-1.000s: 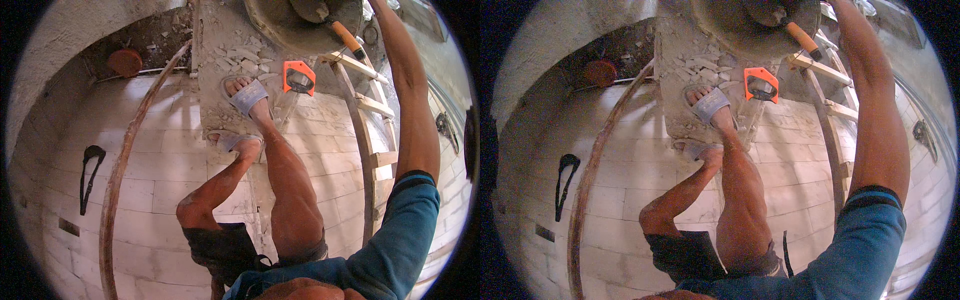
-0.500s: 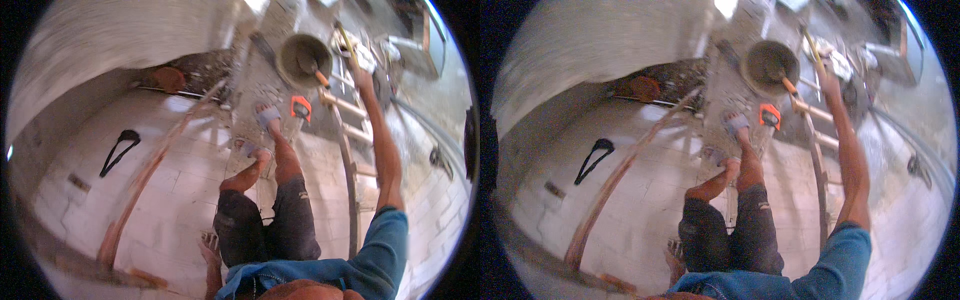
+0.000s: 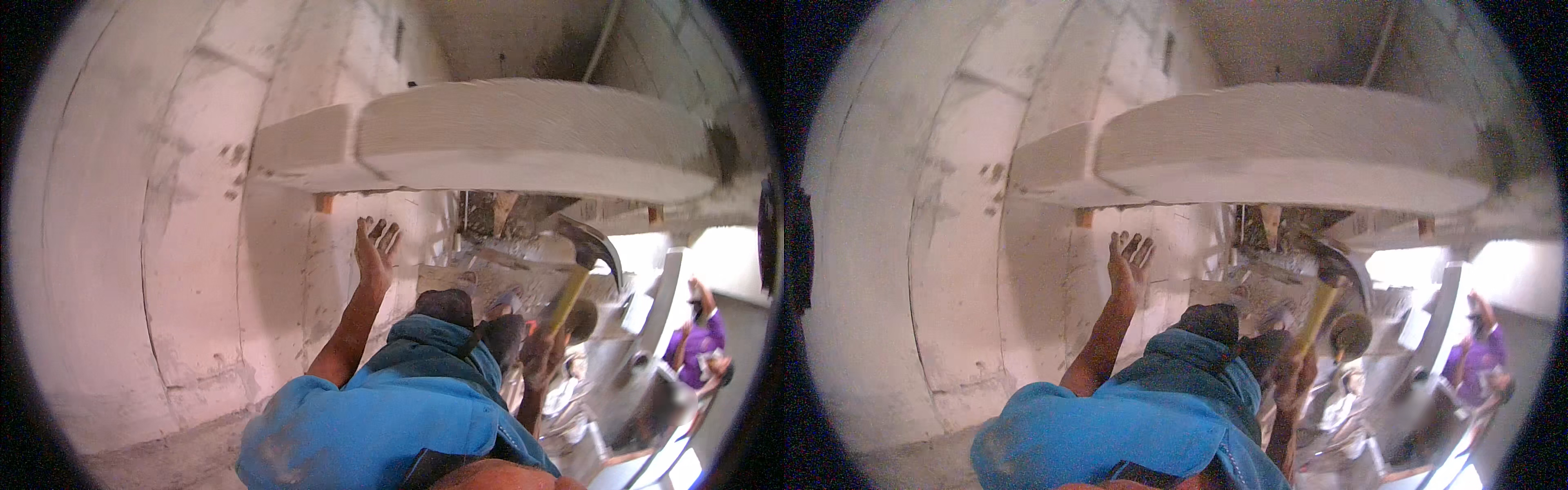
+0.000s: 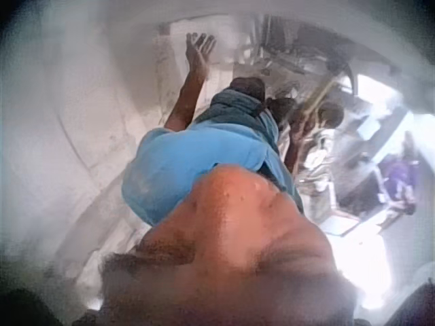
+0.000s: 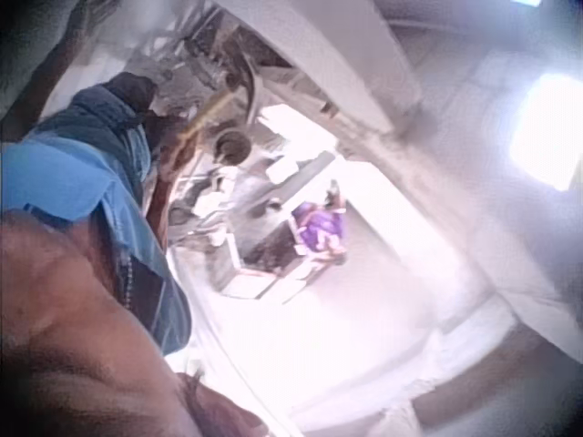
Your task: The person applies mortar to white ceramic tiles using a trowel and places them onto a curved wall section. They use a hammer to tap the tiles into position and a hand saw to trim the edges. The person repeats this process for multiple tiles, filling gaps with mortar.
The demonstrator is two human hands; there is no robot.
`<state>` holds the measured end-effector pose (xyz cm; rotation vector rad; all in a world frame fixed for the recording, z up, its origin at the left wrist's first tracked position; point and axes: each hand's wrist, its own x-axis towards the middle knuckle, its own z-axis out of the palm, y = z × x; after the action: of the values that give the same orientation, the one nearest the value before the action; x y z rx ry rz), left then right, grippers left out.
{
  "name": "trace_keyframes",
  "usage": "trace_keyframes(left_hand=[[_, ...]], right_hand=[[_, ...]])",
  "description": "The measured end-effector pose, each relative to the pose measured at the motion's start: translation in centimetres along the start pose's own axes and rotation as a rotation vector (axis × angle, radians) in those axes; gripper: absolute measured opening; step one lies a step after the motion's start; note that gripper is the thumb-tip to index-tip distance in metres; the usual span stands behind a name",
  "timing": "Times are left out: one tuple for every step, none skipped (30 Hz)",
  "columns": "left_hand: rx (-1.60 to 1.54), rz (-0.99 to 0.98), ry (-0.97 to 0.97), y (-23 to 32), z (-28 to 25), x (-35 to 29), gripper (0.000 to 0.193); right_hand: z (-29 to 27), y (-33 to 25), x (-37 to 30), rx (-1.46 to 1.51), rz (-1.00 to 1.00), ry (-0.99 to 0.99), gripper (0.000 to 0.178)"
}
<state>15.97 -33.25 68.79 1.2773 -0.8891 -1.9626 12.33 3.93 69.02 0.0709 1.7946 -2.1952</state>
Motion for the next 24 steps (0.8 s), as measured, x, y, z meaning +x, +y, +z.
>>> trace_keyframes(left_hand=[[-0.082,0.023,0.039,0.4,0.9,-0.9,0.072],[-0.140,0.100,0.070,0.7,1.5,-0.6,0.073],[-0.184,0.181,0.096,2.2,1.5,0.0,0.074],[-0.228,0.253,0.136,3.8,0.9,0.2,0.075],[-0.237,0.289,0.139,5.0,0.7,0.5,0.077],[-0.242,0.328,0.146,6.4,0.5,0.5,0.079],[-0.252,0.345,0.100,8.8,-1.0,1.5,0.080],[-0.242,0.337,0.118,9.8,-1.3,1.0,0.083],[-0.225,0.328,0.126,10.7,-1.1,0.7,0.085],[-0.201,0.327,0.105,11.8,-0.8,0.9,0.087],[-0.154,0.303,0.089,12.4,-0.5,1.5,0.091],[-0.106,0.272,0.079,12.9,-0.3,2.3,0.094],[-0.057,0.239,0.080,13.2,-0.5,2.8,0.098],[-0.038,0.191,0.066,13.6,-0.7,3.0,0.100],[-0.020,0.146,0.048,14.2,-1.0,3.2,0.102],[-0.002,0.101,0.029,14.6,-1.1,3.6,0.104],[-0.043,0.055,0.027,14.8,-0.9,4.1,0.107],[-0.058,0.062,-0.031,14.9,-0.6,3.9,0.106],[-0.070,0.076,-0.081,15.7,-0.5,3.1,0.106],[-0.083,0.090,-0.132,16.2,-0.4,2.7,0.105],[-0.096,0.091,-0.129,16.2,-0.7,2.7,0.104],[-0.110,0.093,-0.127,16.1,-1.0,2.7,0.104],[-0.123,0.094,-0.125,16.0,-1.1,2.8,0.103],[-0.124,0.104,-0.149,16.0,-1.4,2.9,0.102]], right_hand=[[0.1,0.6,0.9,-0.045,-0.048,-0.144,0.040],[2.4,-2.3,2.5,-0.139,-0.086,-0.260,0.038],[6.9,-6.4,3.3,-0.221,-0.125,-0.367,0.037],[10.4,-8.8,3.5,-0.193,-0.020,-0.452,0.036],[13.5,-10.3,3.8,-0.172,0.078,-0.520,0.036],[16.5,-11.1,4.1,-0.232,0.028,-0.548,0.037],[21.0,-11.1,2.3,-0.299,-0.052,-0.526,0.039],[23.2,-12.2,2.7,-0.332,-0.023,-0.581,0.033],[25.1,-12.9,3.1,-0.358,0.005,-0.624,0.028],[26.6,-13.1,2.9,-0.290,-0.013,-0.650,0.029],[27.9,-13.2,2.7,-0.223,-0.031,-0.673,0.029],[29.3,-13.2,2.8,-0.162,-0.041,-0.697,0.030],[30.7,-13.4,2.5,-0.198,-0.059,-0.678,0.031],[32.1,-13.9,2.2,-0.234,-0.079,-0.657,0.032],[33.4,-14.0,1.9,-0.269,-0.103,-0.636,0.032],[34.5,-13.5,1.7,-0.361,-0.113,-0.599,0.033],[35.3,-12.5,1.7,-0.452,-0.126,-0.562,0.033],[35.8,-11.6,2.1,-0.543,-0.138,-0.510,0.033],[36.3,-11.0,2.3,-0.647,-0.162,-0.555,0.032],[36.7,-10.6,2.6,-0.751,-0.186,-0.599,0.031],[37.0,-10.2,2.5,-0.853,-0.203,-0.650,0.031],[37.1,-10.0,2.4,-0.860,-0.215,-0.649,0.031],[37.1,-9.9,2.4,-0.867,-0.229,-0.649,0.031],[37.2,-9.7,2.3,-0.874,-0.241,-0.653,0.031]])
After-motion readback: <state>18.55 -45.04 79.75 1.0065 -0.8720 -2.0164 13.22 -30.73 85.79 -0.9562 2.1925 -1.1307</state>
